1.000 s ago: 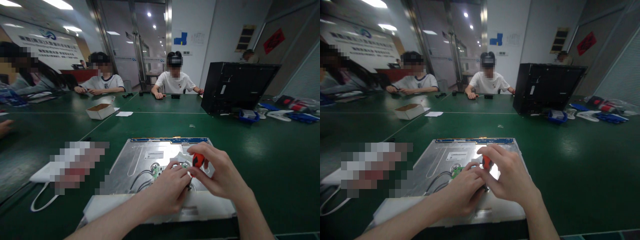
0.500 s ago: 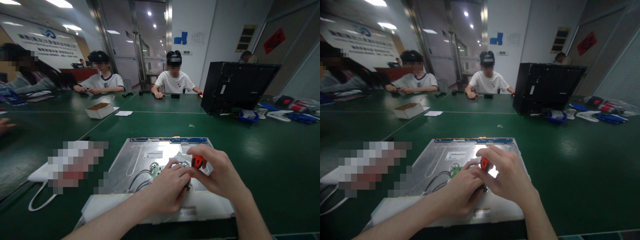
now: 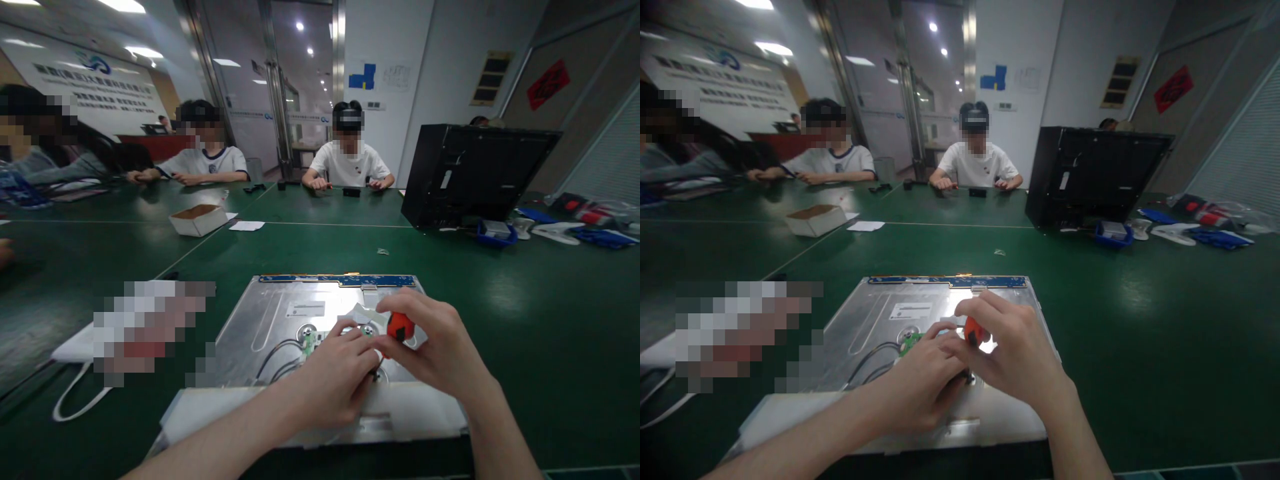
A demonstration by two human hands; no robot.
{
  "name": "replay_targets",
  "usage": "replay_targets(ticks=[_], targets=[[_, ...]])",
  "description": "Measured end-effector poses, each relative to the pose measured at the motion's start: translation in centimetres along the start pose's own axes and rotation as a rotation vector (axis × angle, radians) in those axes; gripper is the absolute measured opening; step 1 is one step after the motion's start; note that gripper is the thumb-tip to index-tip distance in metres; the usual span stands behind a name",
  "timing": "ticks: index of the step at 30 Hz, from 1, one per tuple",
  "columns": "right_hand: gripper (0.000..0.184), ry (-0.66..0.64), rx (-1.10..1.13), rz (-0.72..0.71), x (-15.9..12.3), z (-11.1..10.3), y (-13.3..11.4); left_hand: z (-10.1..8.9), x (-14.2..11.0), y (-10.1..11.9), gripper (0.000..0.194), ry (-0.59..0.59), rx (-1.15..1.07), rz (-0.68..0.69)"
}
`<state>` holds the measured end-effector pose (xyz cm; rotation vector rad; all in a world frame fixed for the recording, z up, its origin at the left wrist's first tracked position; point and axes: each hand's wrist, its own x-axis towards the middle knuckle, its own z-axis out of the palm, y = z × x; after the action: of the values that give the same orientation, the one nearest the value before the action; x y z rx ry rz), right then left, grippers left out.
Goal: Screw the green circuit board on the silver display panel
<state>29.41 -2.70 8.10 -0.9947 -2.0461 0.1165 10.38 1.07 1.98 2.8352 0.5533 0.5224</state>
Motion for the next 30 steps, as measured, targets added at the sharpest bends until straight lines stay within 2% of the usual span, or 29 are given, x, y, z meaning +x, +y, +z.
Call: replay_targets(ticks=[3, 8, 16, 23, 30], targets=[[0.015, -0.028, 0.016, 0.001, 0.02, -0.15, -0.2, -0.02, 0.02, 0.03, 0.013, -0.006, 0.01, -0.011], [0.032, -0.046, 0.084, 0.035, -0.15, -0.33, -0.48, -0.16, 0.07, 0.31, 0.015, -0.002, 0.004, -0.022], [0.024, -0.01, 0.006, 0.022, -0.19, 0.0, 0.22, 0.25, -0.04, -0.08, 0.008, 0.01, 0.03, -0.008], [0.04, -0.059, 0.102, 0.067, -0.23, -0.38, -0.31, -0.05, 0.04, 0.18, 0.013, -0.008, 0.01, -0.024], [0.027, 0.006, -0.022, 0.031, -0.12, -0.17, -0.03, -0.11, 0.07, 0.25, 0.009, -0.012, 0.047, -0.026]])
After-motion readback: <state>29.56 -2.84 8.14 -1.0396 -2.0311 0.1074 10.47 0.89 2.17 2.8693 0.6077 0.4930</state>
